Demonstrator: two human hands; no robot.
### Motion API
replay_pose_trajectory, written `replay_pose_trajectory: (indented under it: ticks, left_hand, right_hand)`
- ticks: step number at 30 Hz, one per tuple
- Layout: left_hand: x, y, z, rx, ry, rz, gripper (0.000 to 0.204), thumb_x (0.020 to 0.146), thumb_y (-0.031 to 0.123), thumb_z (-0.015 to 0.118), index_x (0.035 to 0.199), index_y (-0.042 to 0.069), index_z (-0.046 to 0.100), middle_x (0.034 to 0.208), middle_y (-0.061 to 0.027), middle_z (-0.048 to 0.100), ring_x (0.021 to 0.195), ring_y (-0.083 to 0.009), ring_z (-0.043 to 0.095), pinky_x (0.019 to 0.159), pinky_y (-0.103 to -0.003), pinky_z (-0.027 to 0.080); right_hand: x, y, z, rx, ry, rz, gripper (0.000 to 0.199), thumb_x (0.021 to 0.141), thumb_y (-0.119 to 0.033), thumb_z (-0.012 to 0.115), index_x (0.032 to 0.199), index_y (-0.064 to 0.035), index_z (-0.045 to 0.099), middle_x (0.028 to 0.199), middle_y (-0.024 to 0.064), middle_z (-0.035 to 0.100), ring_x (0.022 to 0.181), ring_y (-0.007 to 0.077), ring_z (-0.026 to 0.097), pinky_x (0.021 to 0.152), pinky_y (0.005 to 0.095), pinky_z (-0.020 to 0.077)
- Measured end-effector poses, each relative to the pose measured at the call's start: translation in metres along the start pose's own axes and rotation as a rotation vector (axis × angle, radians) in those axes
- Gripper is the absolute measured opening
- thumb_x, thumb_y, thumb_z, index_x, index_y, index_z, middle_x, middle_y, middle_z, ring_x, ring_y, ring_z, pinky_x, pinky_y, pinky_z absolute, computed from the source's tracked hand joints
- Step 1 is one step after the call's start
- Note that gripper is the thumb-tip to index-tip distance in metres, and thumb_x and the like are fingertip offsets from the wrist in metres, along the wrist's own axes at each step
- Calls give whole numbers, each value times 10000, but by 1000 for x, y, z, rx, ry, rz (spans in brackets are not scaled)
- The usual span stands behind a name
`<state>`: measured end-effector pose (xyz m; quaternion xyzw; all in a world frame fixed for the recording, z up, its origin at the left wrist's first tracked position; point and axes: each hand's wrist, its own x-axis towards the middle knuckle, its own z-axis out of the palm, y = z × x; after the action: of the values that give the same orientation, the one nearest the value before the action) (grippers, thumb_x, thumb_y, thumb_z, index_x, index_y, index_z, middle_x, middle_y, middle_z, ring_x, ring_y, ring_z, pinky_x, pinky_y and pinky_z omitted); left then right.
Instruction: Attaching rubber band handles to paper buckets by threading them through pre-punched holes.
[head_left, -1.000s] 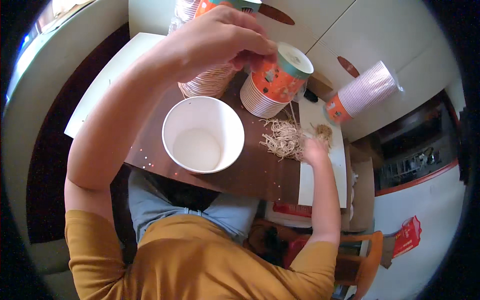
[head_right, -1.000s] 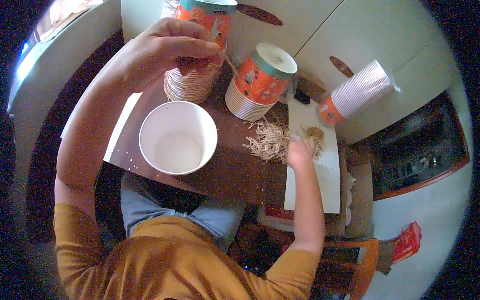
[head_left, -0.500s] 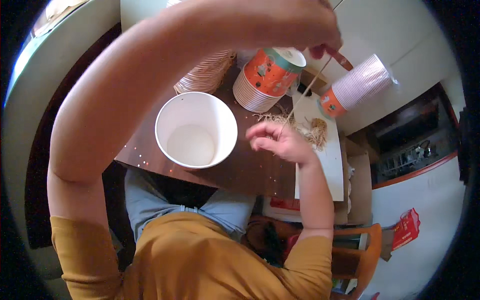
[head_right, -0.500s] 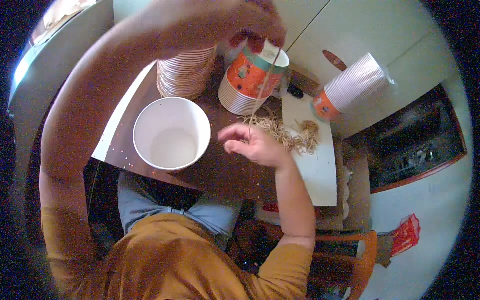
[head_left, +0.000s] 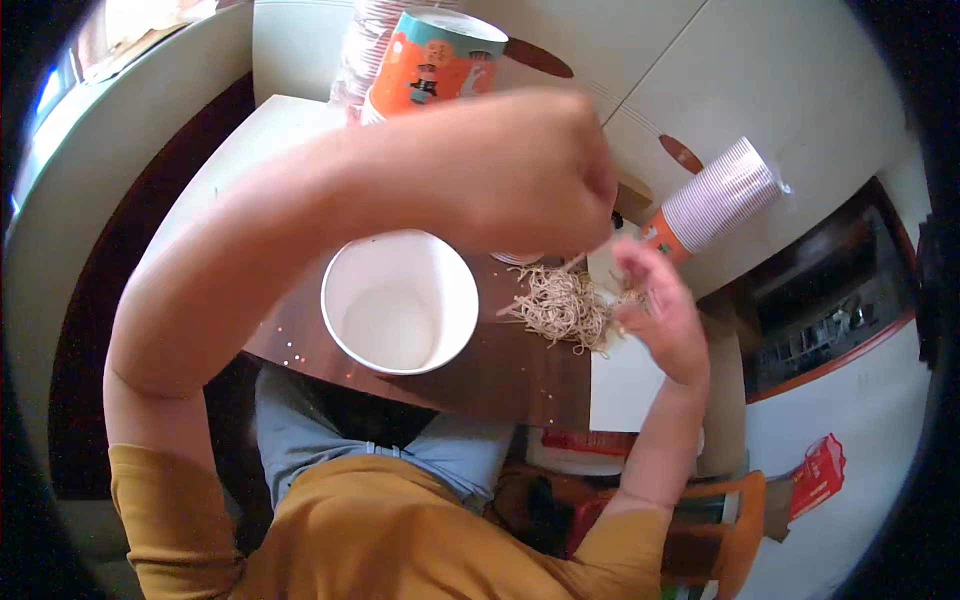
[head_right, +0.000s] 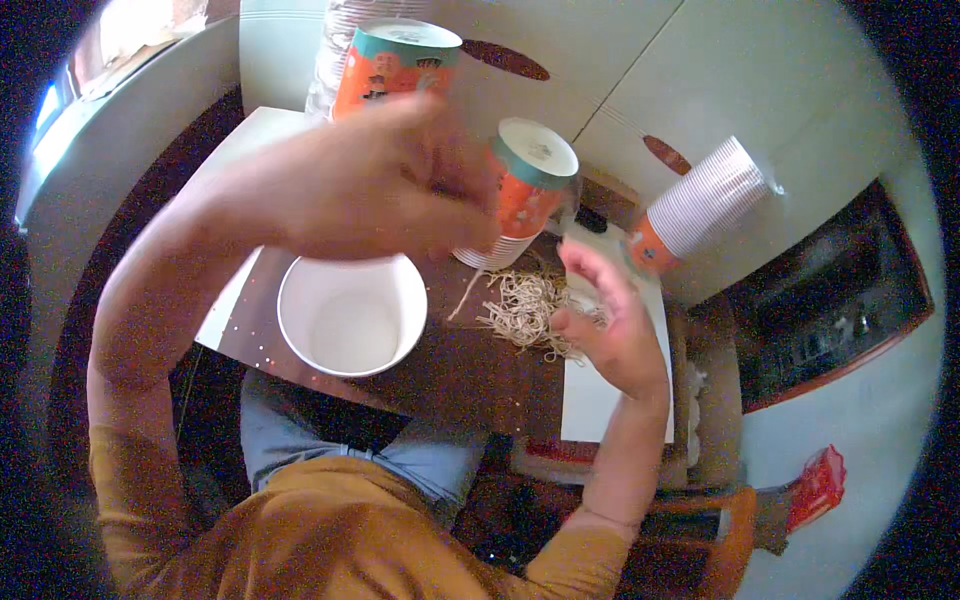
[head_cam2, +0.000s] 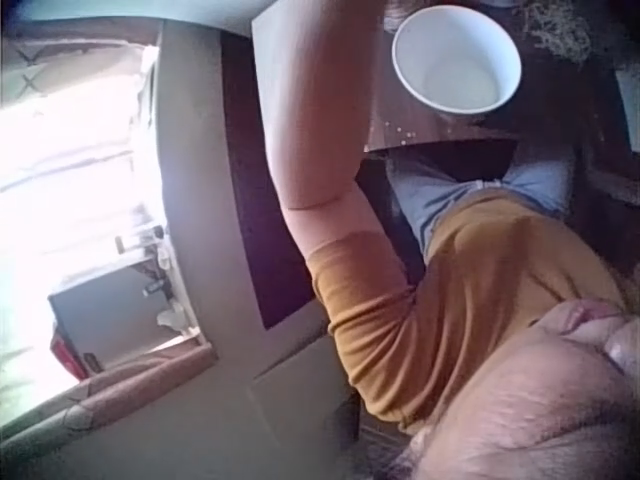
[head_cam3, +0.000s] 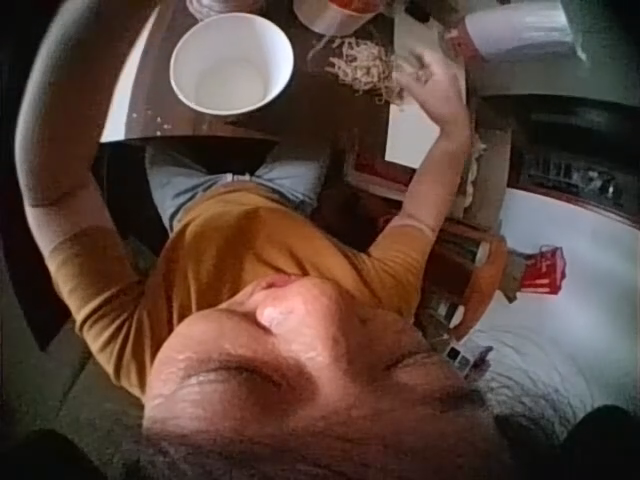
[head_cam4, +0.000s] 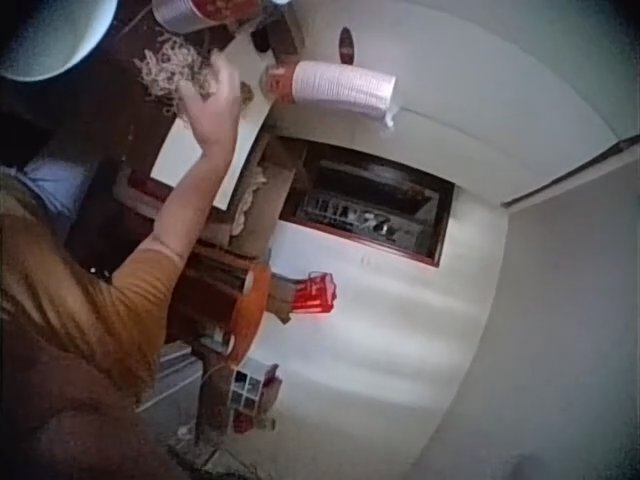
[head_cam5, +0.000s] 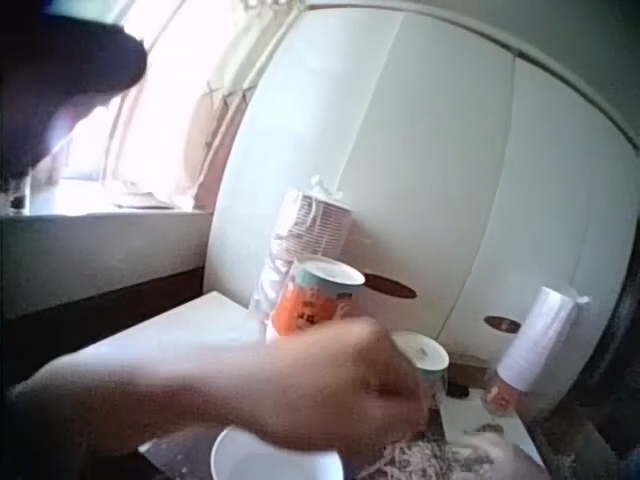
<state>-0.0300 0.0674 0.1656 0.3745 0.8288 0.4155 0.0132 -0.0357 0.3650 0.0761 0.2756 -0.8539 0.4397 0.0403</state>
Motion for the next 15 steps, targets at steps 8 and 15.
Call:
replay_pose_trajectory:
  ticks: [8, 15]
  left_hand:
    - [-33, -31, 16, -123, -71, -90, 162, 847, 122, 588, 842, -5, 687, 665, -51, 629, 610, -102, 573, 572, -273, 471]
    - [-71, -69, 39, -316, -46, -258, 161, 883, 120, 607, 920, -14, 686, 734, -37, 657, 683, -75, 587, 606, -237, 470]
  right_hand:
    - [28, -69, 92, 816, -167, 193, 396, 940, -209, 552, 1266, 1, 467, 862, 58, 619, 717, 85, 570, 602, 191, 456]
    - [17, -45, 135, 337, 98, -57, 78, 832, -45, 687, 906, -34, 662, 794, 11, 590, 643, 43, 526, 569, 191, 423]
